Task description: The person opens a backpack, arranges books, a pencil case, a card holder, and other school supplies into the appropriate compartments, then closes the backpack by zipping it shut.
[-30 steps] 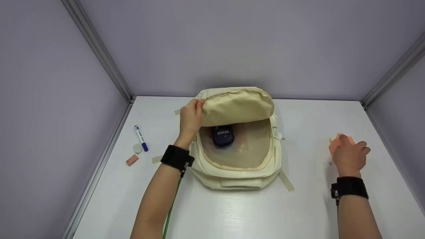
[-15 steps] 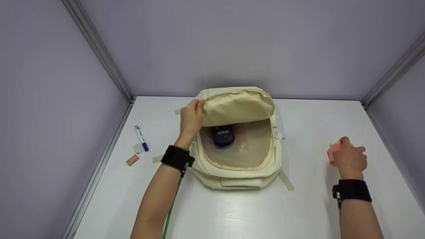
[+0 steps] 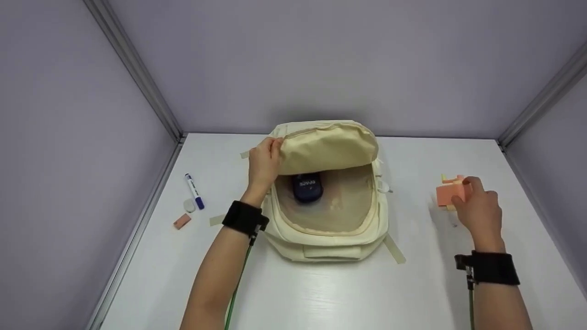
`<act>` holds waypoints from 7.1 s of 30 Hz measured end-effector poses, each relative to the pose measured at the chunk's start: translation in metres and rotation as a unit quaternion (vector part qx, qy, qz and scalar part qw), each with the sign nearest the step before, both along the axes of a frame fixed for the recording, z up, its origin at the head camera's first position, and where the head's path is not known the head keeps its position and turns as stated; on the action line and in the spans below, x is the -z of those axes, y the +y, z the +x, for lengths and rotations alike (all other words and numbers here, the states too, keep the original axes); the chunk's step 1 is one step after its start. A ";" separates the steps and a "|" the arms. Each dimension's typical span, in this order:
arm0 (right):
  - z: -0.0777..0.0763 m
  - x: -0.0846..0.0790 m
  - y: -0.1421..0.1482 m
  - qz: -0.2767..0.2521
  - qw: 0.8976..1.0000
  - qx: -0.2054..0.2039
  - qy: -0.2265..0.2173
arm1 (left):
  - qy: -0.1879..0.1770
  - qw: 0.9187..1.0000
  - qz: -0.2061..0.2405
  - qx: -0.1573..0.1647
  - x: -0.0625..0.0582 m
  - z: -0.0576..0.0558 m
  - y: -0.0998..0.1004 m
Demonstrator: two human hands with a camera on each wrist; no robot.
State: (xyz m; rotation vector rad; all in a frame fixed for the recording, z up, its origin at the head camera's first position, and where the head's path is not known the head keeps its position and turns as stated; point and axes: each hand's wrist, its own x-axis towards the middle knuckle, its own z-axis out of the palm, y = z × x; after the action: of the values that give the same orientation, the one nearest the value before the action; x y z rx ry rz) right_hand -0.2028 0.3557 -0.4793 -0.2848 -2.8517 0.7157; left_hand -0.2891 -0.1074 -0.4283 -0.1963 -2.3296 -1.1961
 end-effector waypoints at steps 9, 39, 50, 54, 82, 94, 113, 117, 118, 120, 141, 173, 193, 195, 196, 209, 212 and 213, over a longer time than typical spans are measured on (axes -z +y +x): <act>0.007 -0.032 -0.042 -0.116 0.991 -0.048 0.050 | 0.002 1.000 0.007 -0.001 0.000 0.002 0.002; -0.023 0.023 -0.159 -0.376 0.895 -0.217 -0.100 | 0.002 1.000 0.006 -0.002 -0.002 0.004 0.003; -0.029 0.037 -0.183 -0.504 0.850 -0.100 -0.115 | -0.008 1.000 0.008 -0.003 -0.002 0.004 0.003; -0.026 0.038 -0.193 -0.523 0.841 -0.078 -0.115 | -0.005 1.000 0.010 -0.004 -0.002 0.004 0.003; -0.018 0.045 -0.224 -0.492 0.845 -0.188 -0.094 | -0.004 1.000 0.001 0.004 0.001 0.005 0.006; -0.030 0.047 -0.223 -0.460 0.840 -0.261 -0.121 | 0.005 1.000 0.006 0.005 0.002 0.004 0.006; 0.002 -0.037 -0.203 -0.257 0.897 -0.344 0.105 | -0.013 1.000 0.007 0.004 0.003 0.004 0.007; -0.002 -0.050 -0.198 -0.182 0.902 -0.315 0.233 | -0.013 1.000 0.010 0.003 0.003 0.004 0.006; -0.004 -0.050 -0.197 -0.161 0.903 -0.302 0.260 | -0.014 1.000 0.012 0.004 0.002 0.004 0.006; -0.009 -0.050 -0.194 -0.128 0.908 -0.271 0.291 | -0.017 1.000 0.012 0.009 0.002 0.004 0.004; -0.023 -0.016 -0.167 -0.146 0.931 -0.237 0.237 | -0.116 0.967 -0.004 0.225 0.020 0.034 -0.023; 0.021 0.035 -0.138 -0.059 0.946 -0.315 0.057 | -0.141 0.901 -0.325 0.250 0.082 0.071 0.013; 0.006 0.070 -0.165 0.092 0.943 -0.312 0.065 | 0.000 0.947 -0.224 0.229 0.117 0.072 -0.001; 0.006 0.069 -0.166 0.087 0.945 -0.312 0.049 | 0.019 0.965 -0.173 0.196 0.116 0.067 -0.005; 0.005 0.069 -0.166 0.084 0.945 -0.313 0.041 | 0.027 0.973 -0.153 0.171 0.115 0.065 -0.008; 0.004 0.068 -0.168 0.081 0.947 -0.310 0.028 | -0.176 0.982 -0.067 0.001 0.101 0.027 -0.027; 0.004 0.068 -0.168 0.079 0.947 -0.311 0.019 | -0.167 0.982 -0.083 0.005 0.102 0.022 -0.026; 0.004 0.068 -0.168 0.079 0.947 -0.310 0.015 | -0.162 0.983 -0.089 0.005 0.102 0.021 -0.025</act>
State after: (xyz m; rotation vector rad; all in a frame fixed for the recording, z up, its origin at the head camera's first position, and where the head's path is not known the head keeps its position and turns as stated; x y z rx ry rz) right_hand -0.1984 0.1879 -0.5470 0.6704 -2.9420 0.5626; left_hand -0.2679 -0.1327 -0.5305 -0.0779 -2.7238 -1.0913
